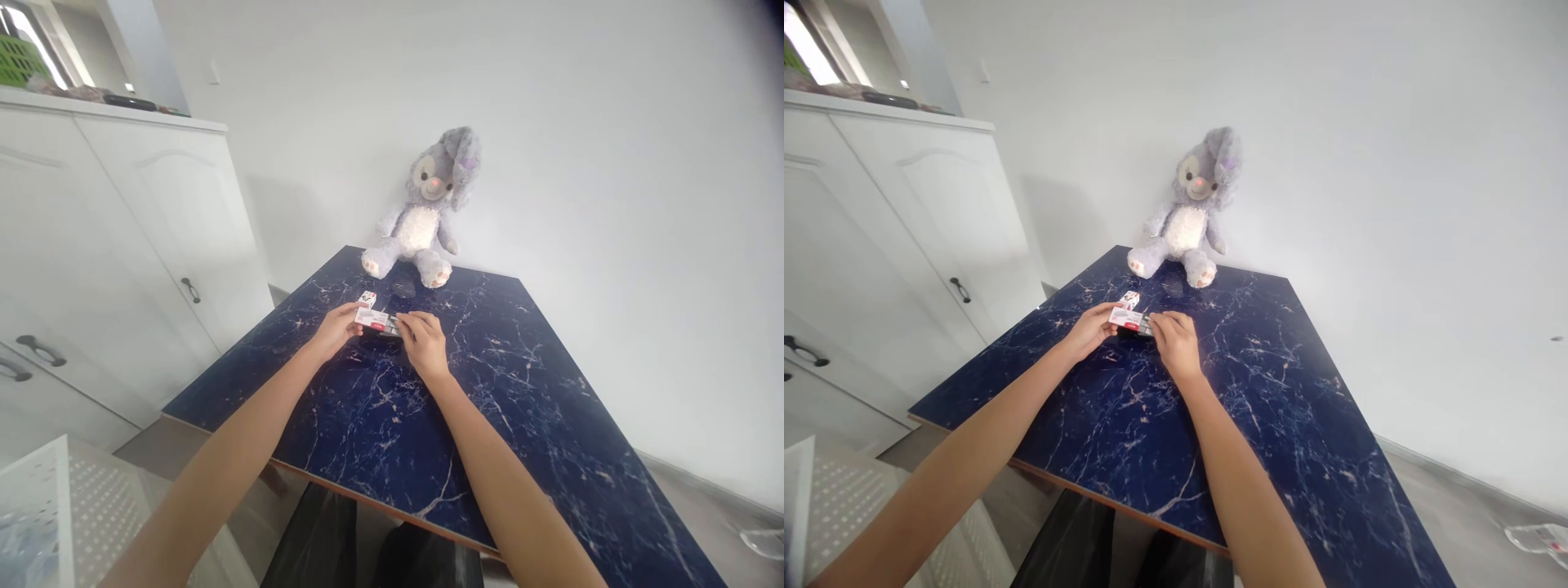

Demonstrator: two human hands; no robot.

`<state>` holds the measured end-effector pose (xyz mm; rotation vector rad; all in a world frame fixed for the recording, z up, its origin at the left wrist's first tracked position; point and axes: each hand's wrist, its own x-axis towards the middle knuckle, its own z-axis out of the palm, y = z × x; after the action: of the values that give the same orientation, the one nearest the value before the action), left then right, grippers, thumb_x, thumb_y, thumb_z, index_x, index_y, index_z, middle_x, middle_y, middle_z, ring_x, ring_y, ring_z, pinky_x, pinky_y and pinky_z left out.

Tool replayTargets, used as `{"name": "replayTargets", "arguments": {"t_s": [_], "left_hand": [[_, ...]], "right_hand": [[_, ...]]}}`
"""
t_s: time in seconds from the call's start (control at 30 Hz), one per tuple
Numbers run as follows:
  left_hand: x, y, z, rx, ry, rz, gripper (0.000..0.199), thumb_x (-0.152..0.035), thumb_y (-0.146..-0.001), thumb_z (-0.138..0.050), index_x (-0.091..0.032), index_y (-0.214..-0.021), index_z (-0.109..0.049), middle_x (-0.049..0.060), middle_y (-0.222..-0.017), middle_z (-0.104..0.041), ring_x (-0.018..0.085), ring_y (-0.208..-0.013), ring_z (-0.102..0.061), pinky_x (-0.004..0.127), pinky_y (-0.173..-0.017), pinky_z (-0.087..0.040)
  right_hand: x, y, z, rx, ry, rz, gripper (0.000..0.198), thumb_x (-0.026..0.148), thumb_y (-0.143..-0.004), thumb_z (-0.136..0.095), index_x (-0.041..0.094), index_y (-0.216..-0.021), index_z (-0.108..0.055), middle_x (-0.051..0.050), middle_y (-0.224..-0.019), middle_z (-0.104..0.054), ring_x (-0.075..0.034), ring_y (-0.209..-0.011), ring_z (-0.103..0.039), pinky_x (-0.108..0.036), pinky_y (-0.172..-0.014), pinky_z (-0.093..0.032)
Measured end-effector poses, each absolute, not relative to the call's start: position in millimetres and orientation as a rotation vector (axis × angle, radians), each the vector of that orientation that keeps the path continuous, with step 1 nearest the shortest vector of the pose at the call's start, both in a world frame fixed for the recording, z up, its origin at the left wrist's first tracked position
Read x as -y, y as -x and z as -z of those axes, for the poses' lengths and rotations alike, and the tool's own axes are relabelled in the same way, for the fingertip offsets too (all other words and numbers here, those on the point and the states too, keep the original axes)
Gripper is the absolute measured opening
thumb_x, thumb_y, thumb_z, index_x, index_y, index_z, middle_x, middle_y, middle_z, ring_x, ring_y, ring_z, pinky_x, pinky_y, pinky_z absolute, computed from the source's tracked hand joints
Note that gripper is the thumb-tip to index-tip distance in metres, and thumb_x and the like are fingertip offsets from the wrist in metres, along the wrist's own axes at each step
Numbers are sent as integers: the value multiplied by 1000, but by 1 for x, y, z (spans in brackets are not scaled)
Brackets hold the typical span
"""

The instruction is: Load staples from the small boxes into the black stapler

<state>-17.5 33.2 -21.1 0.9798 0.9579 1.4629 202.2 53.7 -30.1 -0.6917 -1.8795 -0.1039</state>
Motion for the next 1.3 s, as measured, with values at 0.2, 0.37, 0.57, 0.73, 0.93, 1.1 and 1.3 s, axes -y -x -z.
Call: {"name": "replayTargets", "arguments": {"t_s": [0.2, 0.37, 0.57, 0.73, 0.93, 1.1, 1.3], "left_hand": [[-33, 18, 21, -963, -951, -1499, 32, -29, -73, -80, -17, -102, -76, 9, -89, -73, 9, -61, -57, 22, -56, -49], [-32, 18, 19, -989, -925, -1539, 33, -29, -74, -79, -16, -103, -76, 8, -86, -72, 8, -59, -55, 22, -57, -49], [-34, 19, 20, -984, -939, -1549, 33, -30, -73, -80, -15, -102, -76, 9, -89, -73, 9, -60, -56, 23, -57, -48], [-33, 13, 20, -974, -937, -1658, 29, -28, -77, -76, -16, -103, -75, 6, -78, -72, 11, -60, -60, 24, -59, -50], [-30, 9, 20, -948, -905, -1669, 26, -28, -81, -74, -16, -104, -73, 7, -84, -73, 11, -63, -63, 24, -63, -53], [-25, 6, 16, -776, -921, -1526, 30, -29, -83, -73, -15, -110, -72, 12, -99, -74, 16, -76, -68, 33, -77, -58], [-22, 6, 11, -788, -968, -1496, 41, -21, -78, -78, -16, -117, -70, 12, -110, -73, 18, -88, -69, 34, -84, -58]], "right_hand": [[-49, -199, 25, 1872, 690, 3, 20, 27, -99, -53, 24, -108, -72, -7, -110, -73, -23, -103, -65, -45, -95, -53], [-47, -198, 25, 1873, 704, -29, 20, 25, -97, -54, 23, -105, -72, -8, -112, -71, -24, -106, -64, -45, -96, -53], [-46, -198, 26, 1882, 729, -103, 20, 23, -95, -51, 21, -100, -70, -9, -114, -69, -23, -108, -64, -42, -97, -53], [-46, -200, 26, 1760, 789, -131, 23, 29, -96, -48, 19, -110, -63, -11, -108, -68, -22, -92, -67, -39, -85, -56], [-48, -197, 30, 1664, 877, -256, 26, 29, -93, -53, 18, -115, -60, -10, -101, -71, -20, -78, -68, -36, -77, -57], [-48, -195, 31, 1671, 845, -288, 25, 27, -92, -53, 19, -115, -61, -9, -105, -72, -20, -82, -69, -36, -80, -57], [-44, -194, 29, 1777, 811, -282, 29, 29, -92, -54, 19, -119, -60, -9, -109, -72, -19, -84, -69, -33, -76, -58]]}}
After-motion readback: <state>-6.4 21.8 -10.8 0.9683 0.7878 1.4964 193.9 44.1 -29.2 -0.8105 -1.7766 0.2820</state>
